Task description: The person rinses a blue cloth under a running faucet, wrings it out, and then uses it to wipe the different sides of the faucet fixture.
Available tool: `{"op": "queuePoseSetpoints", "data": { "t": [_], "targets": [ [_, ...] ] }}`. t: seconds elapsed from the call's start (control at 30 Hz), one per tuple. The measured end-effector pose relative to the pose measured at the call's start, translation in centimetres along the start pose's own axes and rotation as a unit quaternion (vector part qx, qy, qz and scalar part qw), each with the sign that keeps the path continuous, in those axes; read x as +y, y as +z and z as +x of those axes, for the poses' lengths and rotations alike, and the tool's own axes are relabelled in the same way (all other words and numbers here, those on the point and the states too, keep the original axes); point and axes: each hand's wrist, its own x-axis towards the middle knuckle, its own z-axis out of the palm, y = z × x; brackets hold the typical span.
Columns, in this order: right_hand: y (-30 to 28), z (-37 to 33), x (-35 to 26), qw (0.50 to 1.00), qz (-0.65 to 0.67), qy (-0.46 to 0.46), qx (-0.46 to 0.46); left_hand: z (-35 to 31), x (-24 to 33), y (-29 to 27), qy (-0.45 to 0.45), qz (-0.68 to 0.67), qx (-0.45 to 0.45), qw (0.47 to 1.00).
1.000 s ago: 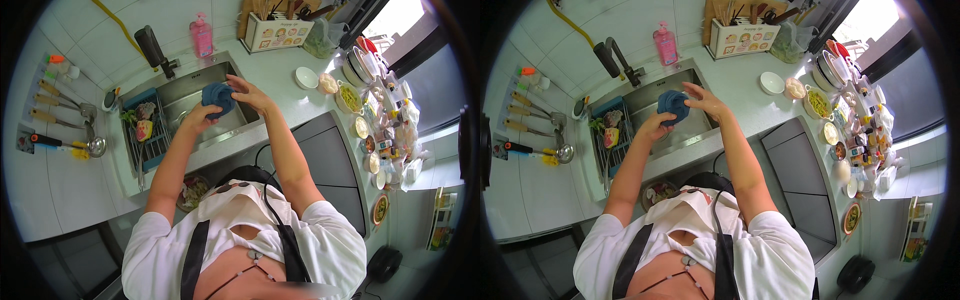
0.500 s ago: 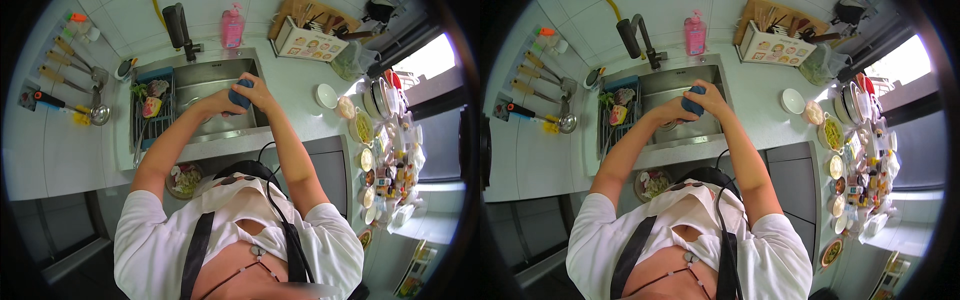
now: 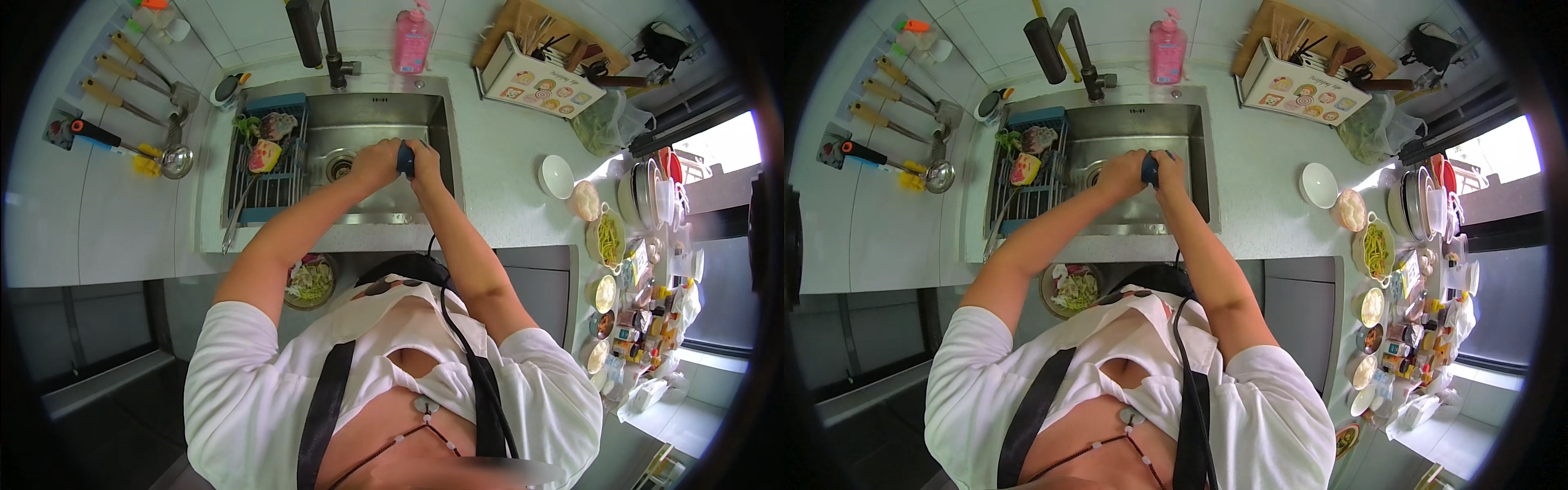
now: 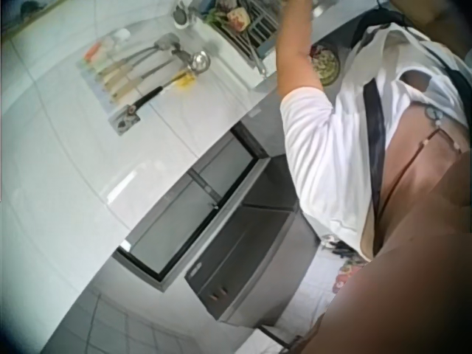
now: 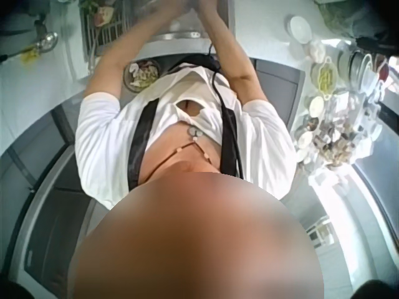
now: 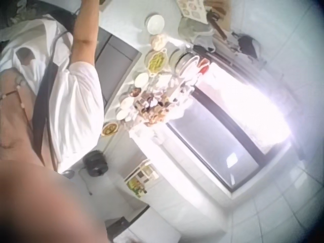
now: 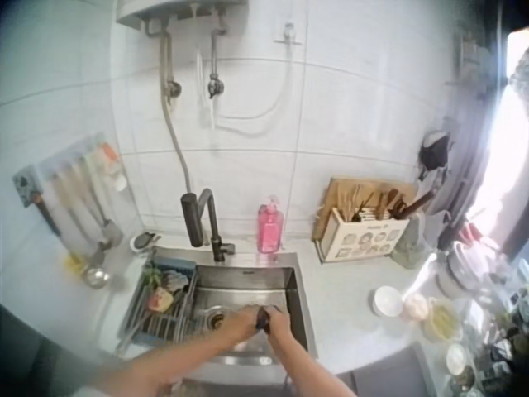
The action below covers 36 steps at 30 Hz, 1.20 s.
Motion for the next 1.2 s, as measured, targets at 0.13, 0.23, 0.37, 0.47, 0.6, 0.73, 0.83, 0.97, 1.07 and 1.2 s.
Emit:
{"op": "queuePoseSetpoints", "data": {
  "t": [0.13, 0.23, 0.37, 0.47, 0.6, 0.73, 0.83, 0.97, 1.07, 1.2],
  "targets": [
    [-1.1, 0.5, 0.1, 0.998, 0.019, 0.035, 0.046, 0.2, 0.2, 1.0, 0.028, 0.007, 0.006, 1.000],
    [-1.8, 1.1, 0.4, 0.992, 0.066, 0.093, 0.049, 0.1, 0.6, 1.2, 0.060, 0.004, 0.031, 0.998],
    [-2.6, 2.2, 1.6, 0.986, 0.105, 0.114, 0.062, 0.5, 0.5, 1.9, 0.087, 0.032, 0.026, 0.995],
    [-2.6, 1.3, 1.1, 0.984, 0.107, 0.126, 0.064, 0.4, 0.5, 1.8, 0.116, 0.025, 0.038, 0.992],
    [-3.3, 1.2, 1.2, 0.978, 0.129, 0.137, 0.085, 0.3, 0.9, 2.2, 0.138, 0.021, 0.041, 0.989],
    [-4.1, 1.1, 1.8, 0.978, 0.138, 0.137, 0.073, -0.2, 1.1, 2.4, 0.138, 0.011, 0.040, 0.990],
    [-3.6, 0.3, 1.3, 0.978, 0.130, 0.136, 0.085, -0.3, 1.1, 2.4, 0.126, 0.013, 0.049, 0.991],
    [-3.9, 0.1, 1.0, 0.984, 0.137, 0.109, 0.038, -0.3, 1.4, 1.7, 0.075, -0.033, 0.039, 0.996],
    [-4.7, -0.2, 0.6, 0.998, 0.043, 0.032, -0.011, -0.8, 0.6, 1.5, 0.022, -0.093, 0.038, 0.995],
    [-6.0, -1.2, -0.9, 0.999, -0.038, -0.020, -0.022, -0.6, -0.6, 0.5, 0.049, -0.223, 0.000, 0.973]
  ]
}}
